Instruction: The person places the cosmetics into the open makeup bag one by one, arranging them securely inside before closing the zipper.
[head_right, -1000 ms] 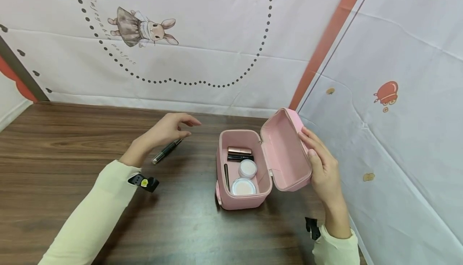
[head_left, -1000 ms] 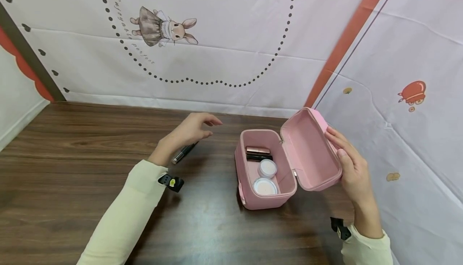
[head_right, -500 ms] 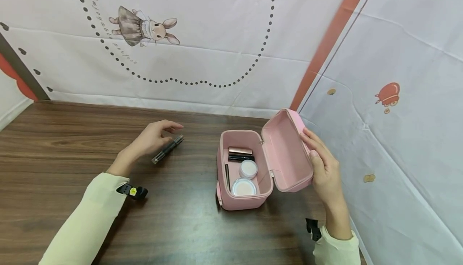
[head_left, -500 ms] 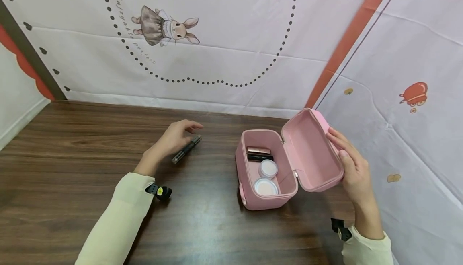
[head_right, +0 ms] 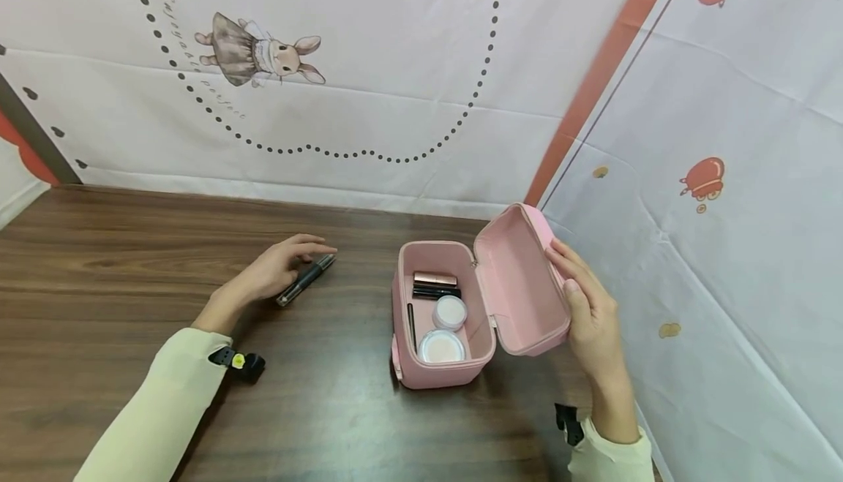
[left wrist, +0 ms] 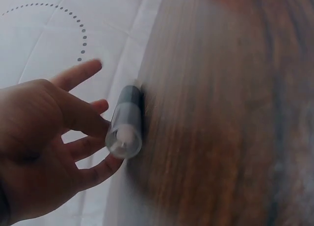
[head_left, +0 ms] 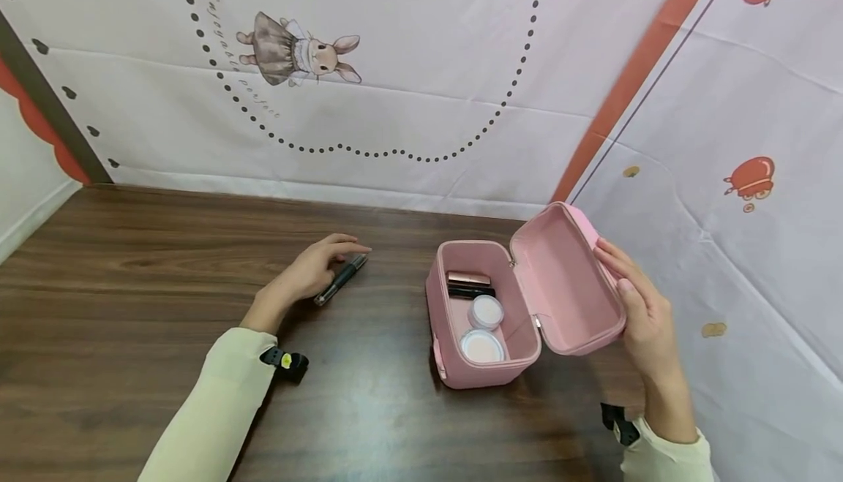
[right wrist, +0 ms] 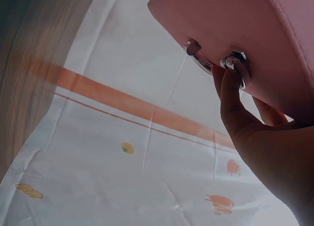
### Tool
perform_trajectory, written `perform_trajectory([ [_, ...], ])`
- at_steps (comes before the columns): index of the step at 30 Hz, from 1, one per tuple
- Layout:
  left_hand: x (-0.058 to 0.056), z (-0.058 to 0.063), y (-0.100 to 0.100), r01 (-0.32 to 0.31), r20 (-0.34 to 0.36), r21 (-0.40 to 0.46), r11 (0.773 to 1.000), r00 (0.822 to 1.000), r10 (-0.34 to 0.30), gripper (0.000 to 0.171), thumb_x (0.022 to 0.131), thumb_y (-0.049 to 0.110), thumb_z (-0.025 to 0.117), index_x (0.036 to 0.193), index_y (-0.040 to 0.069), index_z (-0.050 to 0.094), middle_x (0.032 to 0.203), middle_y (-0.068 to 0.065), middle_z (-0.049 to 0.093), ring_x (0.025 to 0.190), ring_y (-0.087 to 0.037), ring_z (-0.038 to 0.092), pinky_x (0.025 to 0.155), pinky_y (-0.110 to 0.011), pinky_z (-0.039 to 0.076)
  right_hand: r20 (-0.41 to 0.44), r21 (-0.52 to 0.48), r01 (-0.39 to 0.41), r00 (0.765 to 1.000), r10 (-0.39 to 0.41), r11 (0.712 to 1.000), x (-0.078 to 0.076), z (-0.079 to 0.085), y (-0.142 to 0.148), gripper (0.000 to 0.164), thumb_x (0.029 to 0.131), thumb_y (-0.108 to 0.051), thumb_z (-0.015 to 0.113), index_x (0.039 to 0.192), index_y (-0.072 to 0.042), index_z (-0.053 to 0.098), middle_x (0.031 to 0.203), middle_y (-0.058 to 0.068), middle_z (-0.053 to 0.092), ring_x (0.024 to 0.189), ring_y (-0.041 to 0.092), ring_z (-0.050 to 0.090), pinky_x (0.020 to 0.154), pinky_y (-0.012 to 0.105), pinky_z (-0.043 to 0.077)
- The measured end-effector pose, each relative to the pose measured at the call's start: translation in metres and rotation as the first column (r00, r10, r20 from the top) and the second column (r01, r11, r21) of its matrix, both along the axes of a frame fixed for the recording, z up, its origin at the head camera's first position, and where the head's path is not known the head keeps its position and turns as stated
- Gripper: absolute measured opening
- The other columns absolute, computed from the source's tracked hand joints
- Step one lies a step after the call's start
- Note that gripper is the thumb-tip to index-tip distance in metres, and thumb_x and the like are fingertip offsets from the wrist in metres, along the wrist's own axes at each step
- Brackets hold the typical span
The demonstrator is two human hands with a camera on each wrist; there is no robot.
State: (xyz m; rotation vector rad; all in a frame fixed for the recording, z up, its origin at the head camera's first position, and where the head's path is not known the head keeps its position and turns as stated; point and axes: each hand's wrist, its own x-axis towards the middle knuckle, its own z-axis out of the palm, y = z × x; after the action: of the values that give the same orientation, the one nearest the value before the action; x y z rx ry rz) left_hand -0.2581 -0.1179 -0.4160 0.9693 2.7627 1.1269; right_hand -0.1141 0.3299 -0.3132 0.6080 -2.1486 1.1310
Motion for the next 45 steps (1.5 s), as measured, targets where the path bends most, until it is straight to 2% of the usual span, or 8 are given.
perform_trajectory([
  [7,0.002,0.000,0.000,0.054,-0.006,-0.138,0.989,0.998,-0.055,0.060,0.075,-0.023,0.045,0.110,0.018,0.071,0.147,-0.021,0.033,0.130,-0.050,0.029,0.098,-0.061,0.031,0.005,-0.012,0.006,1.000,-0.006,1.000,0.000,0.002,-0.002,0.037,0.094,0.008,0.033,0.123,0.013,0.056,0.135,0.024,0.050,0.131,0.027,0.042,0.106,0.025,0.030],
  [14,0.006,0.000,0.001,-0.009,-0.006,-0.209,0.978,1.000,0.008,0.035,0.085,-0.008,0.064,0.104,0.020,0.071,0.147,-0.019,0.035,0.130,-0.047,0.030,0.098,-0.066,0.027,0.011,-0.015,0.008,1.000,-0.008,1.000,0.001,0.000,-0.003,0.038,0.094,0.009,0.033,0.124,0.013,0.056,0.135,0.022,0.050,0.131,0.025,0.042,0.105,0.024,0.030],
  [20,0.006,-0.001,0.002,-0.064,0.006,-0.218,0.974,0.998,0.067,0.024,0.082,0.008,0.074,0.101,0.022,0.071,0.135,-0.017,0.046,0.126,-0.042,0.035,0.096,-0.067,0.025,0.015,-0.014,-0.002,1.000,0.003,1.000,0.001,0.000,-0.001,0.037,0.095,0.005,0.034,0.125,0.011,0.056,0.135,0.024,0.049,0.131,0.029,0.041,0.106,0.026,0.029],
  [25,0.004,-0.002,0.001,-0.077,0.016,-0.162,0.984,0.997,0.081,0.026,0.075,0.013,0.081,0.098,0.020,0.072,0.113,-0.012,0.055,0.109,-0.035,0.044,0.090,-0.060,0.033,0.009,-0.010,-0.001,1.000,0.001,1.000,0.000,0.000,-0.001,0.037,0.095,0.005,0.035,0.124,0.011,0.056,0.135,0.024,0.049,0.131,0.029,0.041,0.106,0.027,0.030],
  [29,-0.002,-0.010,-0.003,-0.011,0.097,-0.036,0.999,0.995,0.014,0.030,0.076,0.010,0.080,0.104,0.017,0.072,0.110,-0.008,0.055,0.099,-0.029,0.048,0.086,-0.049,0.040,0.007,-0.003,0.009,1.000,-0.009,1.000,0.000,0.000,-0.001,0.037,0.095,0.006,0.035,0.124,0.011,0.057,0.134,0.024,0.050,0.131,0.028,0.042,0.106,0.026,0.030],
  [35,-0.008,-0.019,-0.014,0.080,0.214,0.102,0.992,0.972,-0.101,0.035,0.076,0.008,0.080,0.109,0.015,0.072,0.114,-0.006,0.054,0.101,-0.025,0.050,0.087,-0.043,0.040,0.010,-0.010,0.020,1.000,-0.019,1.000,0.000,0.000,-0.002,0.036,0.095,0.005,0.035,0.123,0.011,0.057,0.134,0.024,0.050,0.131,0.027,0.042,0.106,0.025,0.030],
  [39,-0.010,-0.019,-0.016,0.124,0.249,0.125,0.984,0.956,-0.152,0.035,0.075,0.011,0.080,0.109,0.015,0.074,0.111,-0.005,0.054,0.098,-0.025,0.049,0.084,-0.041,0.039,0.003,-0.007,0.022,1.000,-0.022,1.000,-0.001,0.000,-0.002,0.036,0.095,0.005,0.035,0.123,0.012,0.057,0.134,0.025,0.050,0.131,0.029,0.041,0.106,0.026,0.030],
  [45,-0.010,-0.023,-0.018,0.180,0.234,0.096,0.979,0.952,-0.198,0.036,0.075,0.014,0.080,0.110,0.018,0.073,0.114,-0.004,0.052,0.101,-0.024,0.046,0.087,-0.041,0.038,0.005,-0.009,0.023,1.000,-0.023,1.000,0.001,0.001,-0.003,0.036,0.095,0.005,0.035,0.123,0.012,0.057,0.133,0.024,0.051,0.130,0.027,0.042,0.106,0.025,0.030],
])
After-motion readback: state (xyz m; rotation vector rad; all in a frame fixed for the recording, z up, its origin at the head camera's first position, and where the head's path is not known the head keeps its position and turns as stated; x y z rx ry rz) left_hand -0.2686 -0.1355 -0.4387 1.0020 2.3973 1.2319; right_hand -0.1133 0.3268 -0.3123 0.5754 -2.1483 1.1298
